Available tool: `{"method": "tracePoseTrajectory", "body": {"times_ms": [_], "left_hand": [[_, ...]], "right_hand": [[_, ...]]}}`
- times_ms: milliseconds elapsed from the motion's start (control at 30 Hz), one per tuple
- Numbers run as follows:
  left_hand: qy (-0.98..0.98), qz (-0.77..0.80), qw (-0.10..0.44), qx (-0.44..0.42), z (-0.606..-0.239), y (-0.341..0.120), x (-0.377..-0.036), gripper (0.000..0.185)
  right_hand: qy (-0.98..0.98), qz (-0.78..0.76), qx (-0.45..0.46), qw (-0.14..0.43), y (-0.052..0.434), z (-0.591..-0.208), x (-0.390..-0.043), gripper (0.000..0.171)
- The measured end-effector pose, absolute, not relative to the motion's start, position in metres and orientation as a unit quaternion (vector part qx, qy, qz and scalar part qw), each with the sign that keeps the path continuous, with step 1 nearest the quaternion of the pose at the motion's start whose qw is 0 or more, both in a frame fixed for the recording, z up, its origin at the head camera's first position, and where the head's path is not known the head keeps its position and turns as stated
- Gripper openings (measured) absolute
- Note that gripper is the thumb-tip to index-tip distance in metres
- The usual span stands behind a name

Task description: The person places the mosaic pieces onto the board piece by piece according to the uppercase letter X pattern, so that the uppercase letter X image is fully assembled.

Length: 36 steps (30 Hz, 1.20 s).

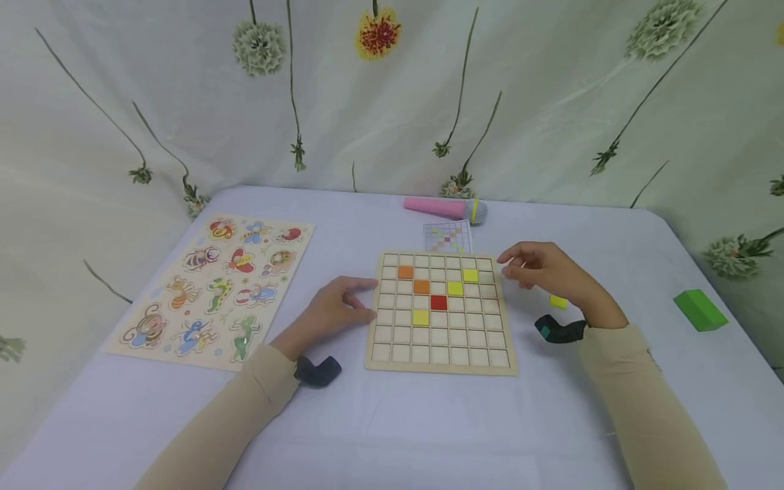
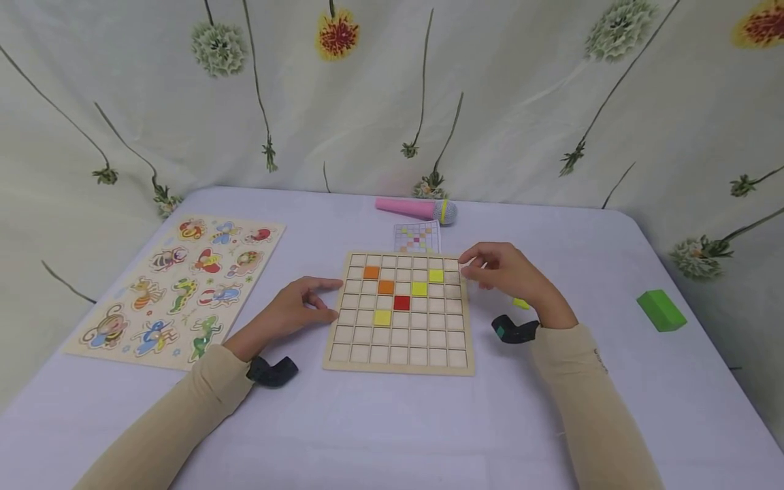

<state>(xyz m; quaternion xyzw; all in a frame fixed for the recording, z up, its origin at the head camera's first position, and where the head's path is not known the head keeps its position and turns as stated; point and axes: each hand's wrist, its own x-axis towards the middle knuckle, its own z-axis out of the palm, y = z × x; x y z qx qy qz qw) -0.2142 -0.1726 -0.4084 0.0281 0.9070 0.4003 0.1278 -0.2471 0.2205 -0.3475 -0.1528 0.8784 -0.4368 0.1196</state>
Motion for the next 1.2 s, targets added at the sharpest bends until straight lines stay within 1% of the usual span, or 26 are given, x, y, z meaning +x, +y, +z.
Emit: {"method": "tracePoseTrajectory", "body": {"times_ms": [200, 400, 633, 800, 1000, 1200], "left_hand": [[0.907, 0.399, 0.13, 0.028, -0.406, -0.172, -0.213, 0.063], [0.907, 0.399, 0.129, 0.032, -0.405, -0.171, -0.214, 0.064], [0.908, 0.398, 0.13, 0.031, -0.41, -0.173, -0.216, 0.065], [0.907, 0.399, 0.128, 0.032, -0.411, -0.174, -0.216, 0.064], [0.907, 0.401, 0.126, 0.034, -0.412, -0.173, -0.216, 0.064], [0.908, 0.398, 0.124, 0.034, -0.411, -0.173, -0.216, 0.064]], "right_hand": [[0.888, -0.432, -0.102, 0.123, 0.259, -0.346, -0.253, 0.04], [0.905, -0.401, -0.076, 0.118, 0.3, -0.346, -0.253, 0.043], [0.894, -0.422, -0.023, 0.15, 0.334, -0.359, -0.254, 0.05], [0.886, -0.432, -0.004, 0.168, 0.347, -0.371, -0.252, 0.054], [0.892, -0.426, 0.003, 0.151, 0.354, -0.382, -0.247, 0.055], [0.892, -0.423, -0.016, 0.158, 0.359, -0.389, -0.249, 0.057]]}}
